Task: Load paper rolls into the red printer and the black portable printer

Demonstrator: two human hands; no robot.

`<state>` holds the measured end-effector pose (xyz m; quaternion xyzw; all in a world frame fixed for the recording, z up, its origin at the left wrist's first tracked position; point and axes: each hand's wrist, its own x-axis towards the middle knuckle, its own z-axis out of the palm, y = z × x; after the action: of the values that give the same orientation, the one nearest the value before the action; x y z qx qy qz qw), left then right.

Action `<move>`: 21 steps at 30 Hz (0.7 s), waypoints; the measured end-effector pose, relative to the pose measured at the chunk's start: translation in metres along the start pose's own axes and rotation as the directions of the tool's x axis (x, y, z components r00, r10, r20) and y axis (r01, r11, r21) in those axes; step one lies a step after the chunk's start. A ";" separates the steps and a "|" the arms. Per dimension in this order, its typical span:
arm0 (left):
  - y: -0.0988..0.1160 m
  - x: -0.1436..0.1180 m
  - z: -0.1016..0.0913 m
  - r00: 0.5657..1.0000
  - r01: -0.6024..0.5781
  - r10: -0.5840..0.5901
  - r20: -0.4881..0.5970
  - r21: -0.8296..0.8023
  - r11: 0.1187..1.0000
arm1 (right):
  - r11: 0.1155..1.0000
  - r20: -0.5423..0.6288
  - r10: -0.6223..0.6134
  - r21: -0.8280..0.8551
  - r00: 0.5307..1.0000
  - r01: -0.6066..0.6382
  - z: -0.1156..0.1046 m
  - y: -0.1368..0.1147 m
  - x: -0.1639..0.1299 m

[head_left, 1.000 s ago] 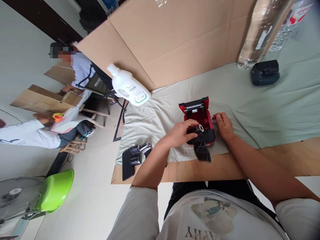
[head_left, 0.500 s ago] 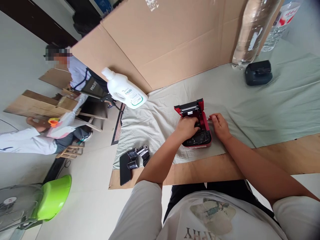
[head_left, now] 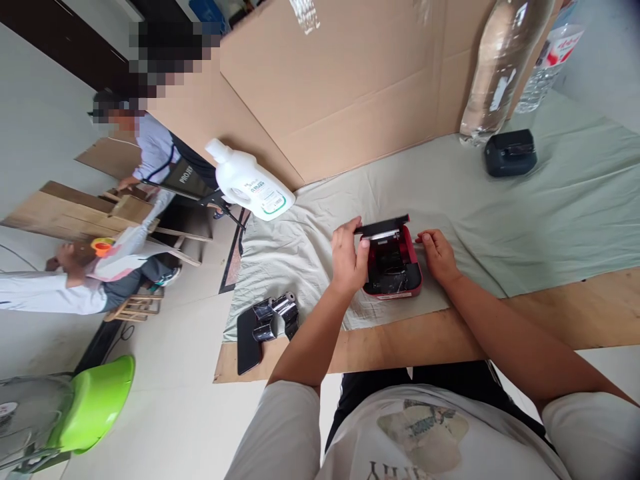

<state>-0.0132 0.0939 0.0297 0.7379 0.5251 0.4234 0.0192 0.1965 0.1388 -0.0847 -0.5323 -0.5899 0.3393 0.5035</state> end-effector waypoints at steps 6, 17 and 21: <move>0.007 -0.052 0.002 0.998 0.006 -0.011 -0.057 -0.100 0.995 | 0.969 -0.067 -0.246 -0.010 0.967 0.246 -0.007 -0.021 -0.012; 0.000 -0.081 0.036 0.963 -0.065 0.017 -0.269 -0.169 0.984 | 0.652 0.050 -0.749 -0.129 0.661 0.748 -0.009 -0.050 -0.032; 0.001 -0.081 0.035 0.964 -0.040 0.007 -0.264 -0.119 0.992 | 0.670 0.041 -0.726 -0.183 0.686 0.720 -0.008 -0.049 -0.034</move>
<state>0.0029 0.0439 -0.0406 0.6788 0.4870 0.5495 -0.0104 0.1875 0.0954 -0.0450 -0.3055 -0.7721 0.0468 0.5553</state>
